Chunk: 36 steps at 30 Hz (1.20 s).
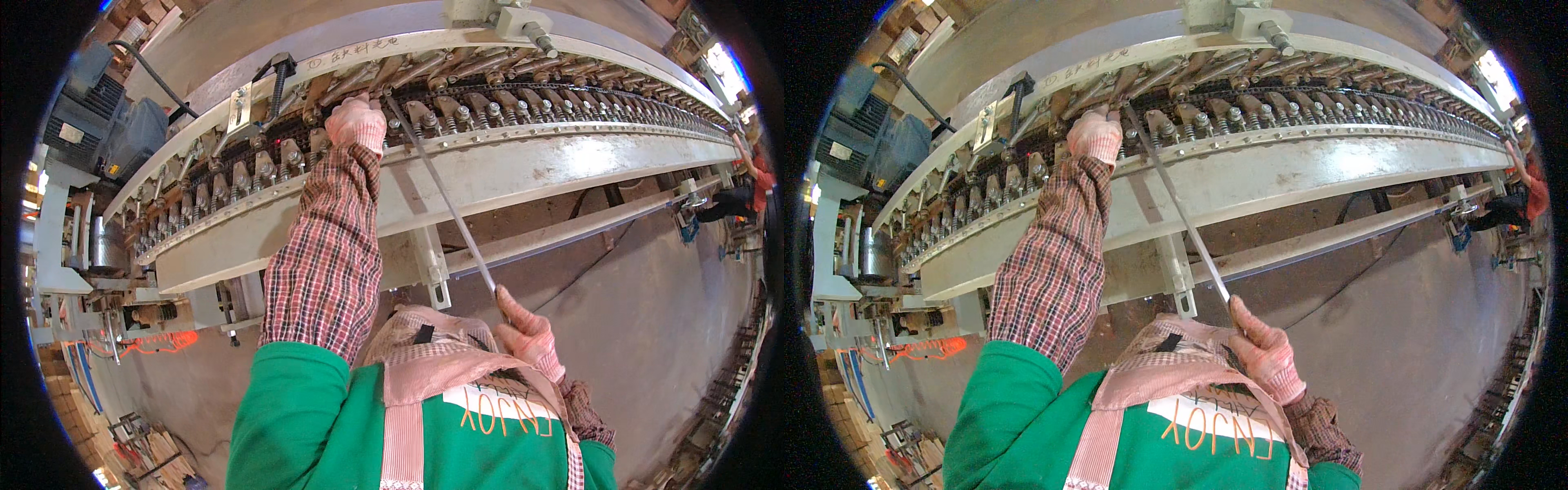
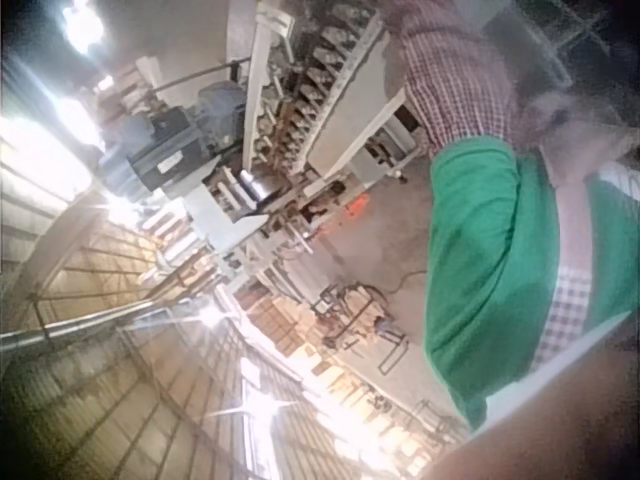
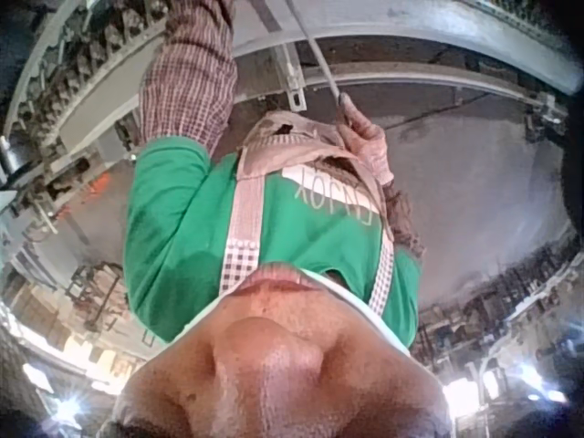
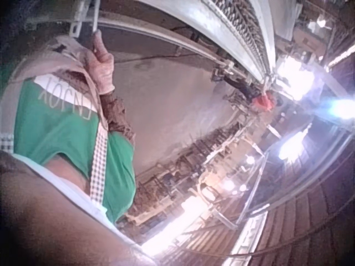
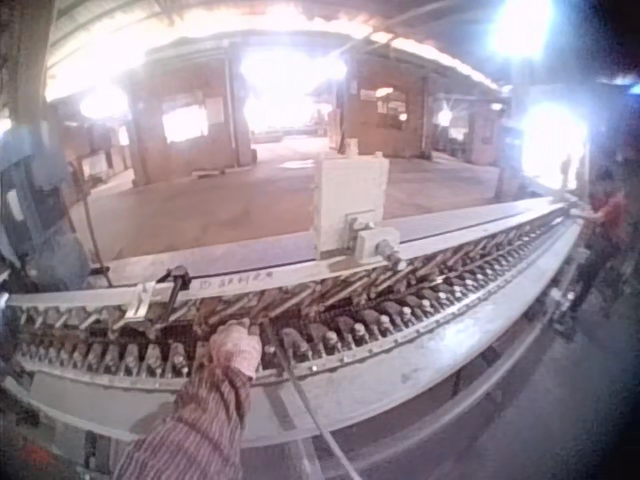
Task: The person walks to a large industrial machine and uses a metal rod to adjust a series of small components along a curved rail. They repeatedly insert the rod into slots and apply pressure to each component in sequence.
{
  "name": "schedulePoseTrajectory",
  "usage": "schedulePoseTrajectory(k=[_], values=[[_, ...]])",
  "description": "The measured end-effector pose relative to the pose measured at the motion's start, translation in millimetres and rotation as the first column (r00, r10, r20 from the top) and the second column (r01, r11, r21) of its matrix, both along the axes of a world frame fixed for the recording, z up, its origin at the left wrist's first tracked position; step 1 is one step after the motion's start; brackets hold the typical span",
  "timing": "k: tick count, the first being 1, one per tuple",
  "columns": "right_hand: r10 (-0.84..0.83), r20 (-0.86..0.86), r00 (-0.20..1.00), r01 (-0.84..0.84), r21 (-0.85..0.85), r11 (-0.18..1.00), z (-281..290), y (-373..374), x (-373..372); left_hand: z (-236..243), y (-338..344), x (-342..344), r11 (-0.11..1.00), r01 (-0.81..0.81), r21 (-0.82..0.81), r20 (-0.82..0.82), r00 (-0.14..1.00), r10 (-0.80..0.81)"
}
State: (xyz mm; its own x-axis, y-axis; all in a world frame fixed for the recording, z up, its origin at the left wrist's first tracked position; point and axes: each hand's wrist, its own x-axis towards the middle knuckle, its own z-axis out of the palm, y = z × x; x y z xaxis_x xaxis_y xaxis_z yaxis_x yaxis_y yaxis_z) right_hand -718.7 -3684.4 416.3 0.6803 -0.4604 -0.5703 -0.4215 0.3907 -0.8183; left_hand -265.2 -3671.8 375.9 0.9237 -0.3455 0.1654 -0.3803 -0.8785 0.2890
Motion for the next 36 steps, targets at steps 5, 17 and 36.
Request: schedulePoseTrajectory(k=[5, 17, 36], values=[[0.066, -0.096, 0.993, -0.082, -0.174, 0.981, 24.5, -14.4, 6.3, -23.4, -7.8, 28.4, 0.997, -0.056, 0.045, -0.087, 0.994, 0.059], [0.182, -0.277, 0.943, -0.310, -0.544, 0.780, -12.2, 0.3, -22.7, -26.3, -16.4, 25.4, 0.983, -0.145, 0.114, -0.108, 0.982, 0.157], [0.001, -0.060, 0.998, -0.013, -0.193, 0.981, -10.2, 10.9, -21.1, -3.3, -4.2, 9.1, 0.996, -0.089, 0.009, -0.164, 0.982, 0.089]])
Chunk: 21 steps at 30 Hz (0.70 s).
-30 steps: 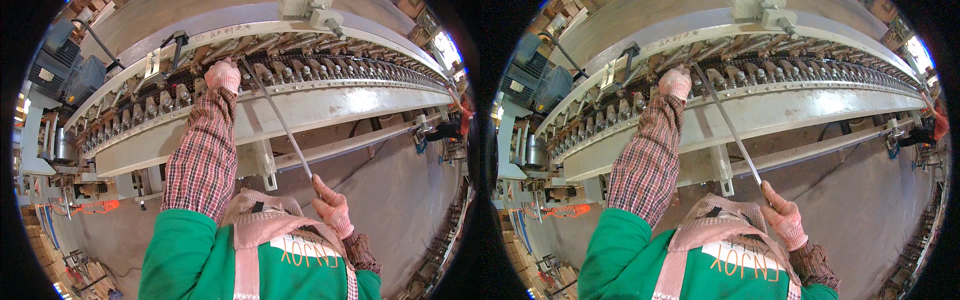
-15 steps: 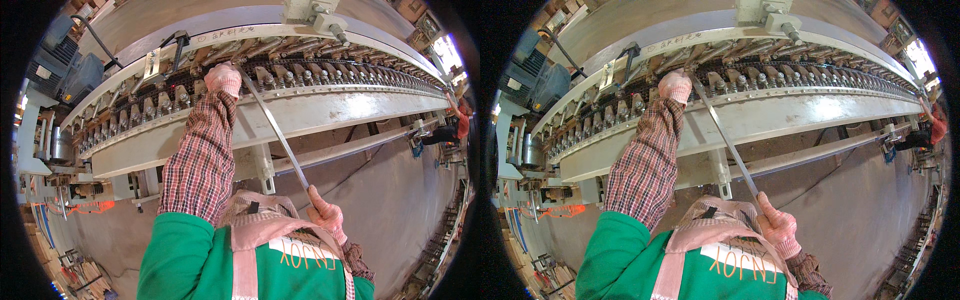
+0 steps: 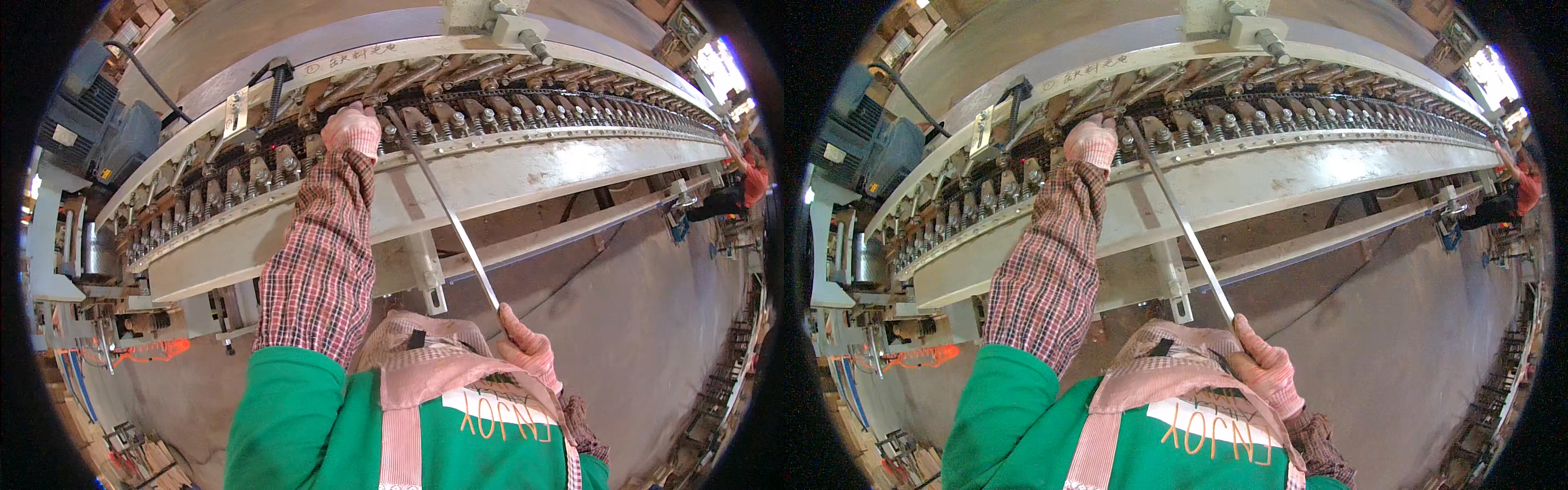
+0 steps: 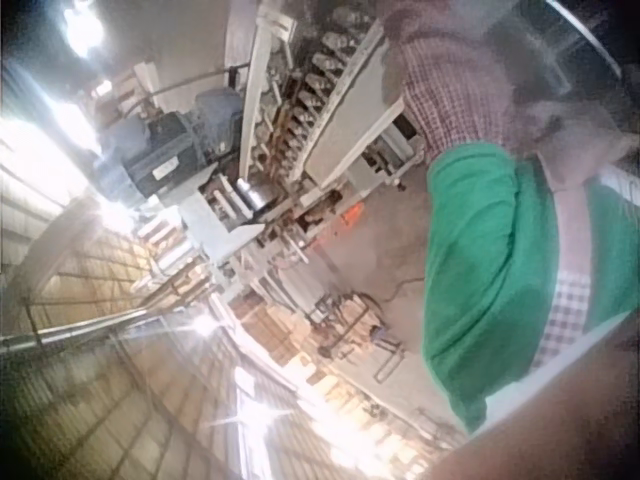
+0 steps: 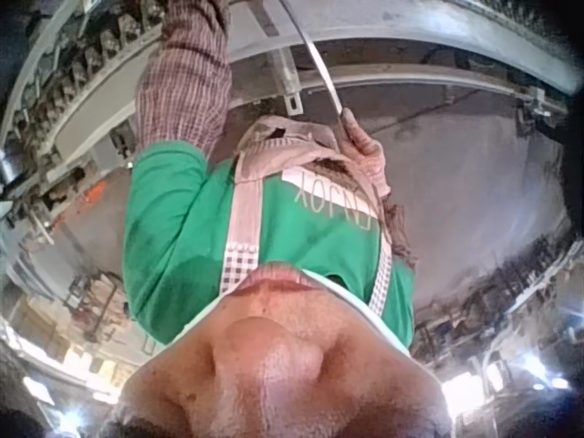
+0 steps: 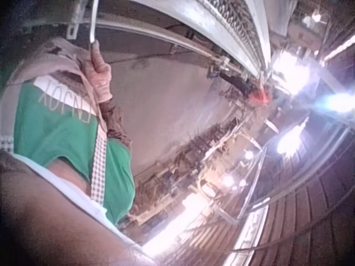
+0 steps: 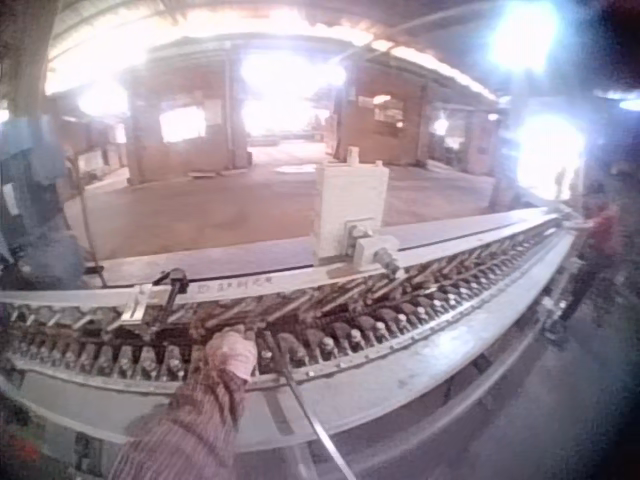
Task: The person walks to a large industrial machine and uses a metal rod to adjust a series of small components along a curved rail. They repeatedly insert the rod into slots and apply pressure to each component in sequence.
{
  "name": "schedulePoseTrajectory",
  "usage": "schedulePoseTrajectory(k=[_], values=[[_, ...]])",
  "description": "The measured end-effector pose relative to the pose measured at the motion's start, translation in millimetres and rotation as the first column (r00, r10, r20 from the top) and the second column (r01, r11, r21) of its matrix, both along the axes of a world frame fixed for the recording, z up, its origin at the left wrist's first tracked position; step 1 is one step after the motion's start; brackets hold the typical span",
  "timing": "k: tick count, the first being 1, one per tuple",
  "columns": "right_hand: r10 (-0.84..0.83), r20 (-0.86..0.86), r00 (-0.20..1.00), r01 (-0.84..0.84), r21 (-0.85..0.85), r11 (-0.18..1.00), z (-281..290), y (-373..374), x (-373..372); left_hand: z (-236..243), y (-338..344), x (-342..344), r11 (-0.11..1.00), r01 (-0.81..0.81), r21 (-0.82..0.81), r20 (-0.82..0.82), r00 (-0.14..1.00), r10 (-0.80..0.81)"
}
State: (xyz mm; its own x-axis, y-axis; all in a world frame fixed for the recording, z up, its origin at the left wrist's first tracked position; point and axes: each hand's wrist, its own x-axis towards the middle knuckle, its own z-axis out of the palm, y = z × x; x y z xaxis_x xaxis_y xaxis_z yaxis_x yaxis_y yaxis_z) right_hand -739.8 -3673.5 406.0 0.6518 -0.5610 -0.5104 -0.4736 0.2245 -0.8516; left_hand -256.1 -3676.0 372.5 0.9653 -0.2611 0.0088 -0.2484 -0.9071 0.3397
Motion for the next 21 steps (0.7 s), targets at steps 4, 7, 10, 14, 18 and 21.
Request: schedulePoseTrajectory(k=[4, 7, 10, 14, 18, 21], values=[[-0.004, 0.033, 0.999, 0.002, 0.061, 0.998, 5.6, -16.1, 2.6, -2.4, -3.2, 3.4, 1.000, 0.005, -0.010, -0.029, 1.000, -0.006], [0.035, -0.008, 0.999, -0.034, 0.092, 0.995, 12.5, -26.0, 11.2, -17.3, 0.0, 10.8, 0.998, -0.003, -0.063, -0.004, 1.000, 0.003], [0.007, -0.026, 1.000, -0.002, 0.177, 0.984, 13.2, -25.2, 14.4, -23.7, -4.9, 14.2, 1.000, 0.012, -0.020, 0.009, 1.000, -0.011], [0.112, 0.128, 0.985, -0.114, 0.005, 0.993, -7.1, 4.0, 34.4, -39.0, -1.7, 31.6, 0.991, 0.068, 0.115, 0.162, 0.983, -0.086], [-0.210, 0.141, 0.967, 0.126, 0.450, 0.884, -1.2, 22.7, 31.5, -27.1, -19.8, 21.8, 0.992, -0.021, 0.125, 0.078, 0.997, 0.011], [-0.040, 0.114, 0.993, 0.008, 0.264, 0.964, -11.3, -1.0, 11.4, -13.8, -3.0, 14.4, 0.998, 0.023, 0.057, 0.036, 0.999, -0.025]])
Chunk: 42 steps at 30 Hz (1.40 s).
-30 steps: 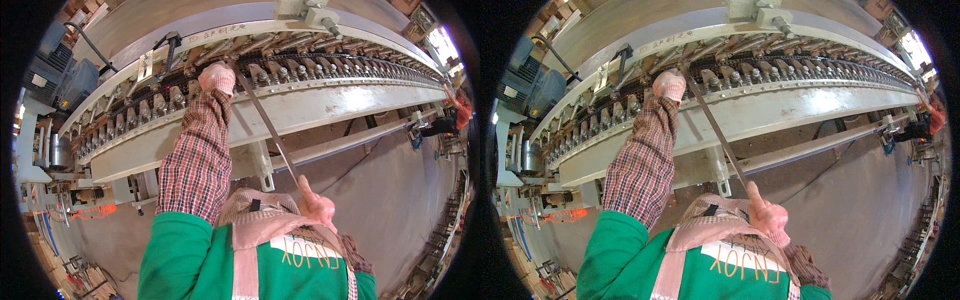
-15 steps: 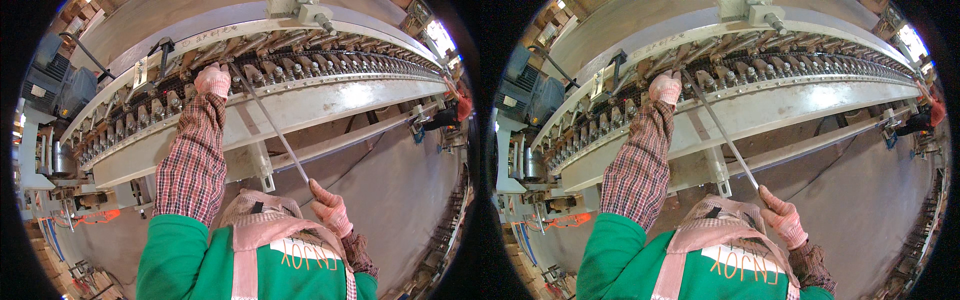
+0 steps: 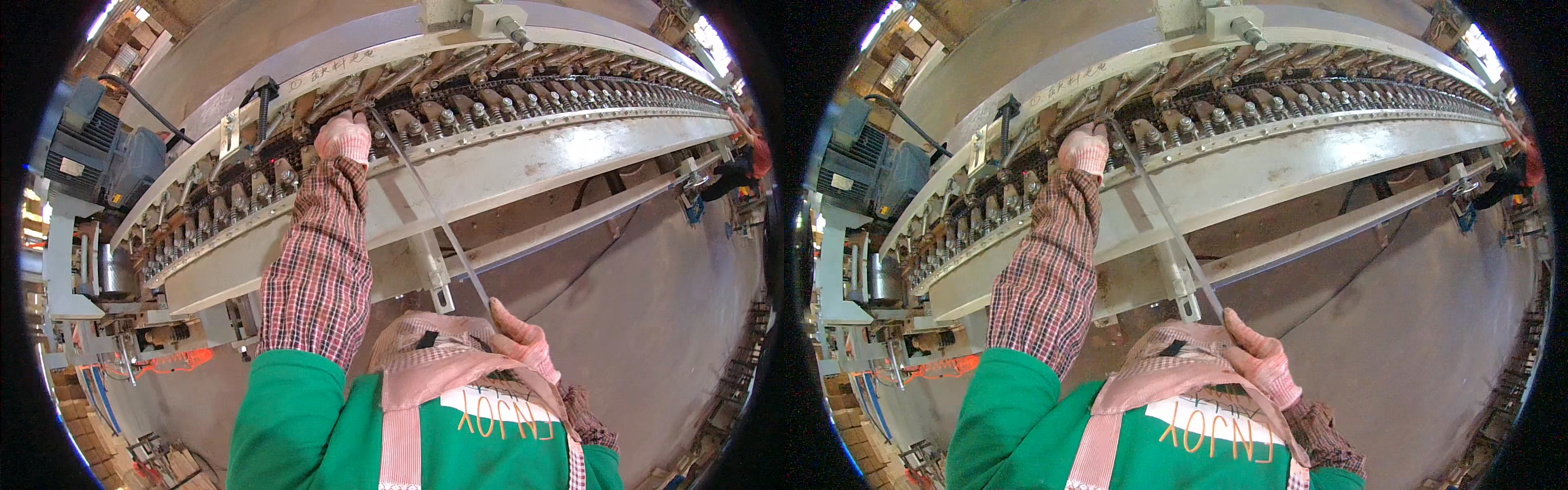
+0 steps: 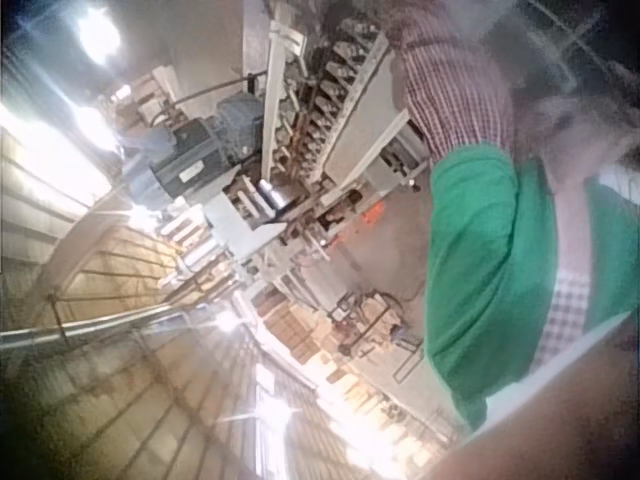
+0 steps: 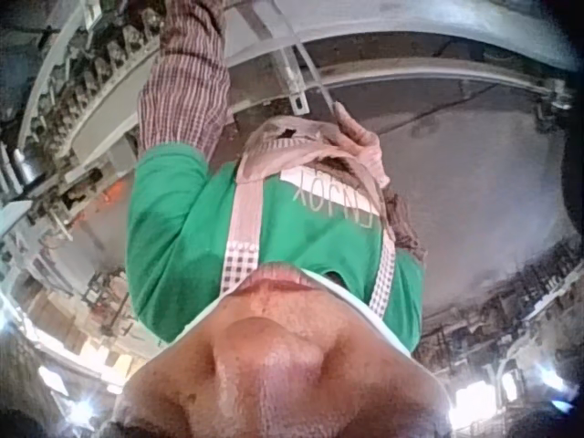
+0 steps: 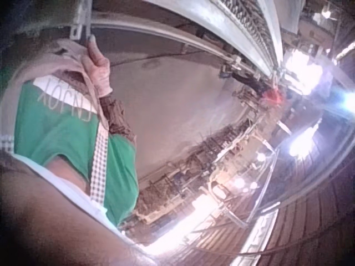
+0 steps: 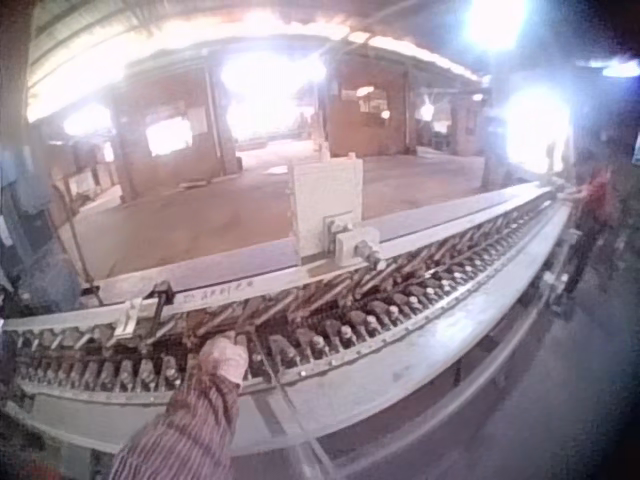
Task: The person walks to a large industrial machine and uses a metal rod to adjust a series of small components along a curved rail. They repeatedly insert the rod into slots and apply pressure to each component in sequence.
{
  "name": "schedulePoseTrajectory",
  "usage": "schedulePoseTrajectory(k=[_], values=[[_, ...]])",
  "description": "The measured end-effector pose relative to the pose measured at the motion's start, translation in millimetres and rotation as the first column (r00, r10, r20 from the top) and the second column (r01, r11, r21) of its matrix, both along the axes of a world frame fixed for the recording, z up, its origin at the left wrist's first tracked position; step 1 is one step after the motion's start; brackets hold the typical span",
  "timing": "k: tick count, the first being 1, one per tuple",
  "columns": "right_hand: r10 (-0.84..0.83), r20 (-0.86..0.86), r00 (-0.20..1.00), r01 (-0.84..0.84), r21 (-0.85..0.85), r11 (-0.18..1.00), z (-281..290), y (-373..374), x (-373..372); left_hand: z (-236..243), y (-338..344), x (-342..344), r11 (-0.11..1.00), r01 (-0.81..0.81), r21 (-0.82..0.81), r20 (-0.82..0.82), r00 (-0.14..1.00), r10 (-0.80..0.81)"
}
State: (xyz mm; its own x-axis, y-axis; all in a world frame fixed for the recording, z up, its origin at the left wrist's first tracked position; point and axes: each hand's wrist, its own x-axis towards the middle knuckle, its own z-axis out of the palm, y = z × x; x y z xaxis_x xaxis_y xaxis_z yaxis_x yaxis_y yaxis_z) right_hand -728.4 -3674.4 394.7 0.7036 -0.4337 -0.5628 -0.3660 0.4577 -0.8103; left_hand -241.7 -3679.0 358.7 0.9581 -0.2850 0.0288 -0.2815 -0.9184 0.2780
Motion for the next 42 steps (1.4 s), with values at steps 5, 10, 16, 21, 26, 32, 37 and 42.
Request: schedulePoseTrajectory(k=[5, 10, 16, 21, 26, 32, 37, 42], values=[[0.093, -0.088, 0.992, -0.109, -0.207, 0.972, 19.0, -24.1, 2.7, 26.0, 8.4, -20.4, 1.000, 0.002, -0.014, -0.007, 1.000, -0.003], [0.044, -0.030, 0.999, -0.043, 0.023, 0.999, 23.6, -3.0, 21.2, 14.3, 4.5, -14.4, 0.998, 0.047, -0.033, 0.029, 0.999, -0.047], [0.054, -0.028, 0.998, -0.051, 0.070, 0.996, 38.9, -3.6, 15.8, 28.8, 2.0, -24.0, 0.998, -0.001, 0.060, 0.035, 0.999, -0.001], [0.020, -0.071, 0.997, -0.016, 0.057, 0.998, 59.1, -5.0, -1.5, 26.7, 1.7, -23.9, 0.973, 0.098, 0.211, 0.175, 0.975, -0.137], [0.020, -0.150, 0.988, -0.004, 0.109, 0.994, 82.0, -10.9, 6.3, 17.5, 4.1, -12.3, 0.977, 0.093, 0.194, 0.152, 0.981, -0.123], [0.010, -0.060, 0.998, 0.001, 0.178, 0.984, 71.0, -10.1, 3.3, 28.3, -1.0, -22.4, 0.958, 0.125, 0.260, 0.104, 0.982, -0.156], [-0.023, 0.046, 0.999, 0.015, 0.168, 0.986, 50.9, 17.1, 22.8, -33.2, 23.3, 34.2, 0.997, 0.077, 0.031, 0.298, 0.951, -0.083], [0.099, 0.080, 0.992, -0.081, -0.201, 0.976, 28.2, 22.6, 30.1, 47.5, -15.2, -36.4, 0.969, 0.131, 0.212, -0.192, 0.977, -0.090]])
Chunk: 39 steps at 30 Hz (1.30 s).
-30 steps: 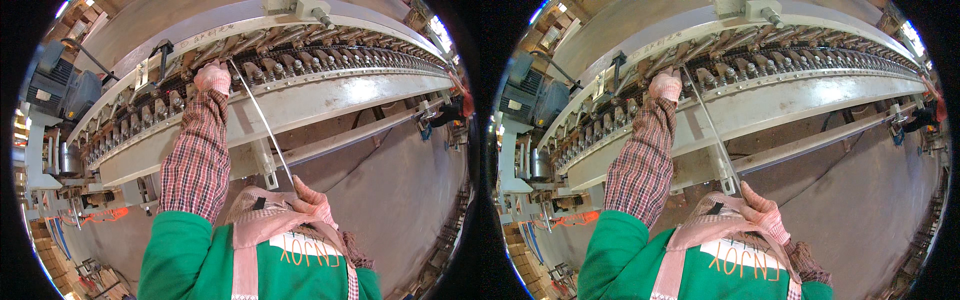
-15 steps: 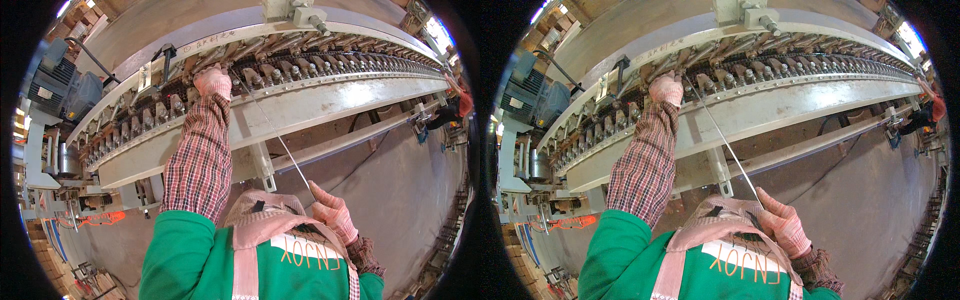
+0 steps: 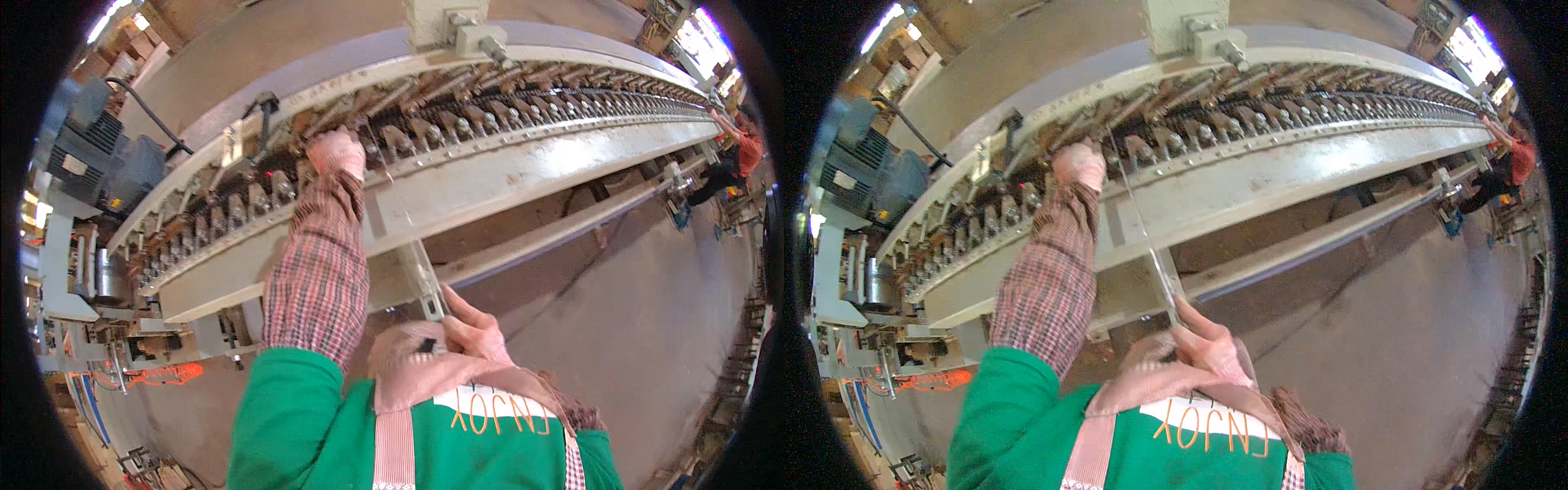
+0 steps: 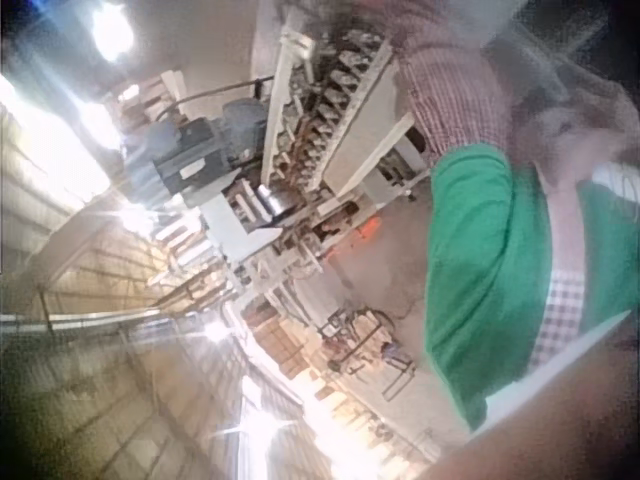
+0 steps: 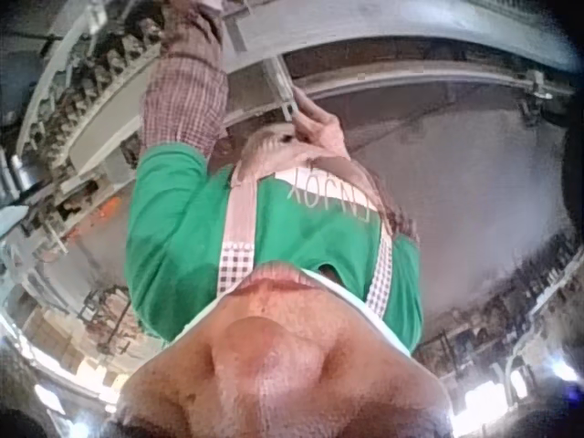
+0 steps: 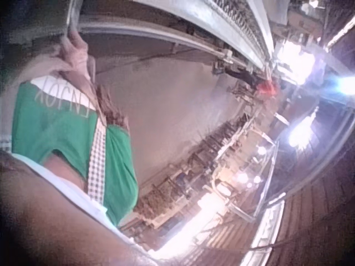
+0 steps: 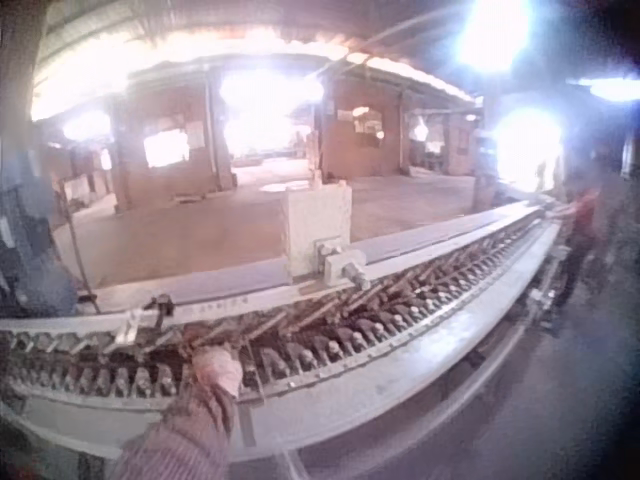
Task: The person walks to a large industrial machine and uses a metal rod to adjust a series of small components along a curved rail. They repeatedly insert the rod into slots and apply pressure to each component in sequence.
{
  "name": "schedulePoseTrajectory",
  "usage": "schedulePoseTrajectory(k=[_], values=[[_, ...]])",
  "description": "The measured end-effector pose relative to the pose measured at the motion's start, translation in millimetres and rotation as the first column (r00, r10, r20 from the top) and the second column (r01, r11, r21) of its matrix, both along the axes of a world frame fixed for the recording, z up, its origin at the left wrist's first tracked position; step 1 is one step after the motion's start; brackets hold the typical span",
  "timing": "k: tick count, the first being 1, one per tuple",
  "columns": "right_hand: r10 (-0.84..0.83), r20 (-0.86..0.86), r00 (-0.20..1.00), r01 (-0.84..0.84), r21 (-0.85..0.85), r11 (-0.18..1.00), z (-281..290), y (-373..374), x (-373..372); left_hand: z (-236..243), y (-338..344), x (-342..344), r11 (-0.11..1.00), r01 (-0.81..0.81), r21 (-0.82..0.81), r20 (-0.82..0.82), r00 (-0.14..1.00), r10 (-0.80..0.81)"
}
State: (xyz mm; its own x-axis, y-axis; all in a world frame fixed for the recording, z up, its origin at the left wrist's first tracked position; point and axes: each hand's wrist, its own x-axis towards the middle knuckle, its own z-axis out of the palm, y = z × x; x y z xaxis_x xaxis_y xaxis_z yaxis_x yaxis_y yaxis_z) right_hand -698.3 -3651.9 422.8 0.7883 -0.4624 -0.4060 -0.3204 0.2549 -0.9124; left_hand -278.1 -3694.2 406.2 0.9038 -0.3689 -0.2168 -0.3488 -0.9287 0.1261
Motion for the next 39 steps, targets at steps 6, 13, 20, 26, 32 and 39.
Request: schedulePoseTrajectory(k=[6, 13, 20, 26, 32, 39], values=[[-0.125, -0.146, 0.981, 0.179, 0.462, 0.869, 31.9, -25.4, -26.2, -84.3, 15.5, 39.9, 0.895, 0.109, -0.433, 0.440, 0.892, 0.104], [-0.015, -0.079, 0.997, 0.048, 0.431, 0.901, 18.9, -33.4, -33.7, -240.5, 8.6, 179.2, 0.827, -0.484, 0.286, 0.936, -0.042, -0.349], [-0.070, 0.062, 0.996, 0.049, 0.290, 0.956, -0.2, 2.4, -4.6, -249.5, -7.9, 160.9, 0.500, -0.730, 0.466, 0.734, 0.003, -0.680], [-0.012, -0.165, 0.986, 0.062, 0.304, 0.951, 14.8, -18.9, -27.6, -202.5, -6.3, 119.1, 0.371, -0.877, 0.305, 0.814, 0.038, -0.579], [0.077, -0.087, 0.993, -0.059, 0.187, 0.980, 20.5, -33.0, -25.7, -116.5, 43.4, 87.1, 0.951, 0.304, -0.064, 0.521, 0.823, -0.228], [-0.173, 0.226, 0.959, -0.052, 0.735, 0.676, -15.7, 7.3, -17.2, -93.2, 10.6, 55.2, 0.995, 0.075, 0.065, 0.540, 0.836, -0.098]])
